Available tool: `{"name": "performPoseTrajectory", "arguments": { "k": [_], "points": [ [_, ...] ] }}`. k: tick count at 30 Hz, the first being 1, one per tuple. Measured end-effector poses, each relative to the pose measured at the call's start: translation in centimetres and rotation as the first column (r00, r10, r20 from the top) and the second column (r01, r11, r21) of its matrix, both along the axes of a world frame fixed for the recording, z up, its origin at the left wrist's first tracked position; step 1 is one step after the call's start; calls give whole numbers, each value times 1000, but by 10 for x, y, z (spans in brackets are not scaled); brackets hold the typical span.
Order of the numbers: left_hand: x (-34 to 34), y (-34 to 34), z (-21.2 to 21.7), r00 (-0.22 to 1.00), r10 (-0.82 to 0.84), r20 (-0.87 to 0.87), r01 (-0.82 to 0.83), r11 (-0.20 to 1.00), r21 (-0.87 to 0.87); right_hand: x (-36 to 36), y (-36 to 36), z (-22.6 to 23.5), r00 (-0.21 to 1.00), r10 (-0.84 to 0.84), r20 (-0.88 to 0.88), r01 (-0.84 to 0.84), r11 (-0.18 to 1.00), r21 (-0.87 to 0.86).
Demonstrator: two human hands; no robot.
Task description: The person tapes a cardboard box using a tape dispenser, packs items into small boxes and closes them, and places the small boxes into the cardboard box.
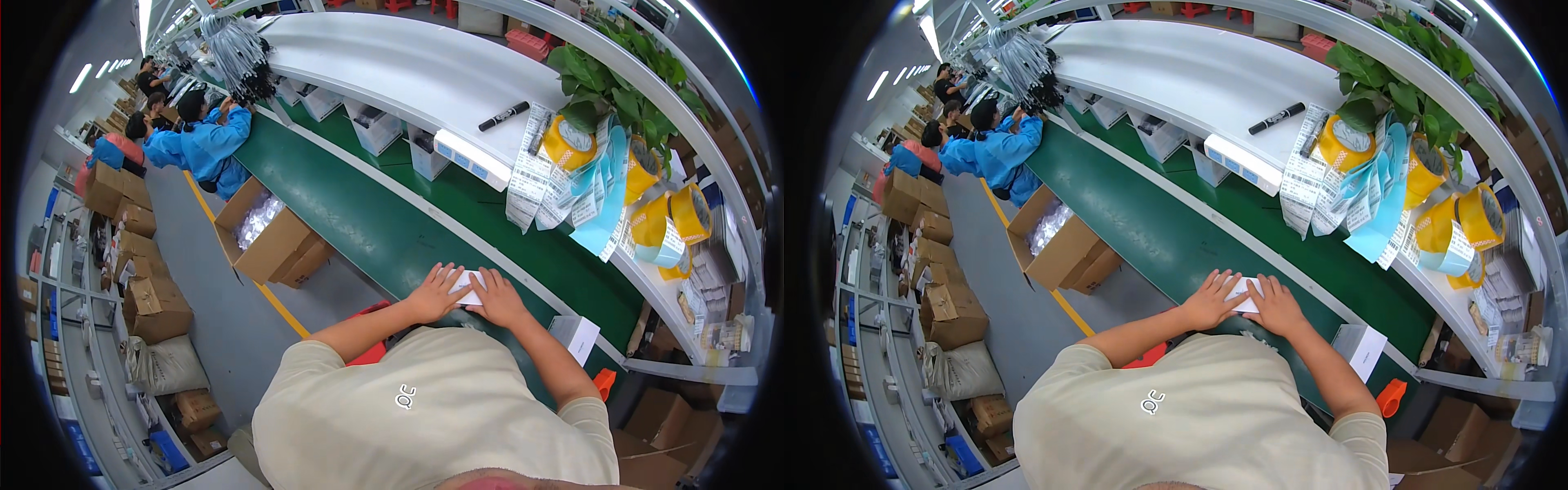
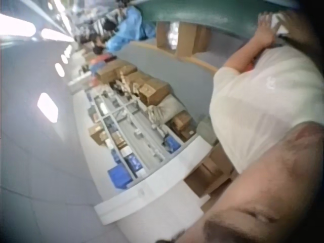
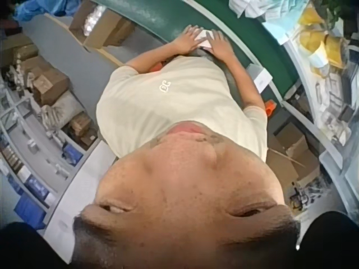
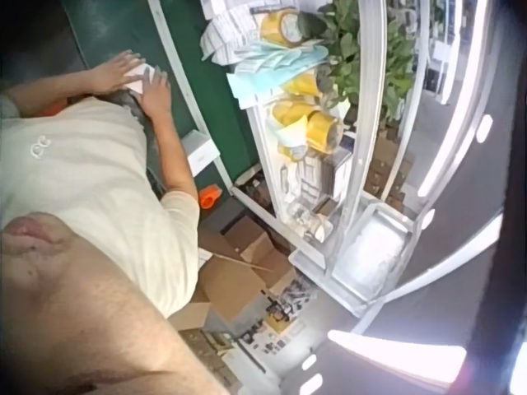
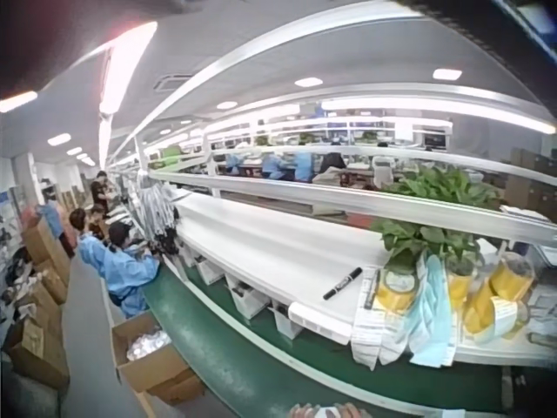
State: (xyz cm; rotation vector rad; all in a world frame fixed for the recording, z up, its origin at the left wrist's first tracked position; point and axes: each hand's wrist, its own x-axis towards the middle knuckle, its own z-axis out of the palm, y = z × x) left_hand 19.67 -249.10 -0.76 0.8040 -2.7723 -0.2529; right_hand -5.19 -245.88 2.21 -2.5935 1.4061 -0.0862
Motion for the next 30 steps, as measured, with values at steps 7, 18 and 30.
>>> {"name": "performPoseTrajectory", "arguments": {
  "k": [7,18,30],
  "points": [
    [0,15,3,1000,1,24,0,1000,-15,7,18,5,997,9,73,2,990,-142],
    [10,-107,4,946,116,-301,-58,979,194,-11,48,35,825,-538,-177,562,813,150],
    [10,-404,-148,632,589,-504,-602,783,160,-67,161,7,246,-946,-213,946,282,-158]
  ]
}}
